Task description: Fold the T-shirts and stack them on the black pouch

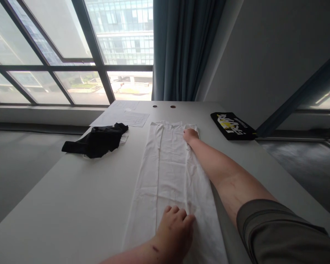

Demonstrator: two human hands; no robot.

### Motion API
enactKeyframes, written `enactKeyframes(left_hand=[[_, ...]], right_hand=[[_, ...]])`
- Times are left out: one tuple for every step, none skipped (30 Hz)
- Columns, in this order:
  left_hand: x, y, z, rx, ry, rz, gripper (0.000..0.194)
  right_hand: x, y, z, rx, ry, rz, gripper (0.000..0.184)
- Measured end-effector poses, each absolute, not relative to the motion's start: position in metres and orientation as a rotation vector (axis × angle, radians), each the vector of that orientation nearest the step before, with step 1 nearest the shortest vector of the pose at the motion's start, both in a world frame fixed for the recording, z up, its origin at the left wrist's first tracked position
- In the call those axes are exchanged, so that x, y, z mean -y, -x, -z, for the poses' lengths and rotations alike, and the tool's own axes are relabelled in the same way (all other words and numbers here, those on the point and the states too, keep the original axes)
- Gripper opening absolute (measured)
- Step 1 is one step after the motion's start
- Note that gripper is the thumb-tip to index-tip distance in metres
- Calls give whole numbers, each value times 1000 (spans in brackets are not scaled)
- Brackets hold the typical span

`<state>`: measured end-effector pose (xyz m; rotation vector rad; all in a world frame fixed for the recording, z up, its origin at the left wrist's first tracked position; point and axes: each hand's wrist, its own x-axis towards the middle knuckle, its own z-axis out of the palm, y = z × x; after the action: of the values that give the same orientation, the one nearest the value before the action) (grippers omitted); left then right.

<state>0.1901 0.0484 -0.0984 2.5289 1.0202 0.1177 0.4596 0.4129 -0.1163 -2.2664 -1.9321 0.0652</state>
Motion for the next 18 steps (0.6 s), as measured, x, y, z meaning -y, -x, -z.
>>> enactKeyframes(left_hand=[[-48, -191, 99, -1006, -2519, -127, 12], [-48, -191, 100, -993, -2508, -158, 10], [-47, -191, 101, -979, -2498, -203, 10], [-47, -191, 102, -961, -2490, -252, 11], [-47, -190, 103, -945, -2483, -290, 13], [-46, -190, 104, -934, -2477, -308, 12], [-45, -191, 105, -928, -2472, -303, 9], [-45, -191, 105, -928, -2464, -285, 6], [-44, -191, 106, -933, -2452, -263, 5], [-44, -192, 107, -936, -2436, -244, 5], [-43, -192, 108, -935, -2419, -229, 6], [-43, -192, 108, -932, -2405, -216, 7], [-42, -192, 108, -931, -2393, -205, 10], [-42, -192, 108, -936, -2384, -191, 12], [-42, -191, 108, -944, -2378, -174, 14], [-41, -191, 107, -956, -2372, -159, 16], [-41, -190, 106, -967, -2366, -147, 18], [-41, -189, 105, -971, -2361, -140, 20]], right_hand=[[-412, -459, 115, 1926, 2256, -47, 41], [-410, -458, 113, 1923, 2242, -26, 42], [-408, -458, 112, 1924, 2219, -2, 43], [-406, -457, 111, 1935, 2192, 20, 45], [-404, -456, 111, 1953, 2166, 35, 46], [-403, -456, 112, 1975, 2146, 40, 46], [-401, -455, 113, 1998, 2135, 36, 47], [-400, -454, 114, 2020, 2132, 25, 47], [-398, -452, 116, 2038, 2134, 9, 47], [-397, -451, 118, 2051, 2138, -5, 48], [-395, -449, 120, 2061, 2136, -14, 48], [-394, -448, 122, 2068, 2132, -16, 49], [-393, -446, 124, 2068, 2129, -10, 50], [-392, -445, 125, 2052, 2136, -1, 51], [-391, -443, 126, 2024, 2153, 7, 53], [-391, -442, 126, 1992, 2174, 10, 54], [-391, -441, 126, 1964, 2194, 4, 54], [-391, -440, 126, 1944, 2208, -9, 53]])
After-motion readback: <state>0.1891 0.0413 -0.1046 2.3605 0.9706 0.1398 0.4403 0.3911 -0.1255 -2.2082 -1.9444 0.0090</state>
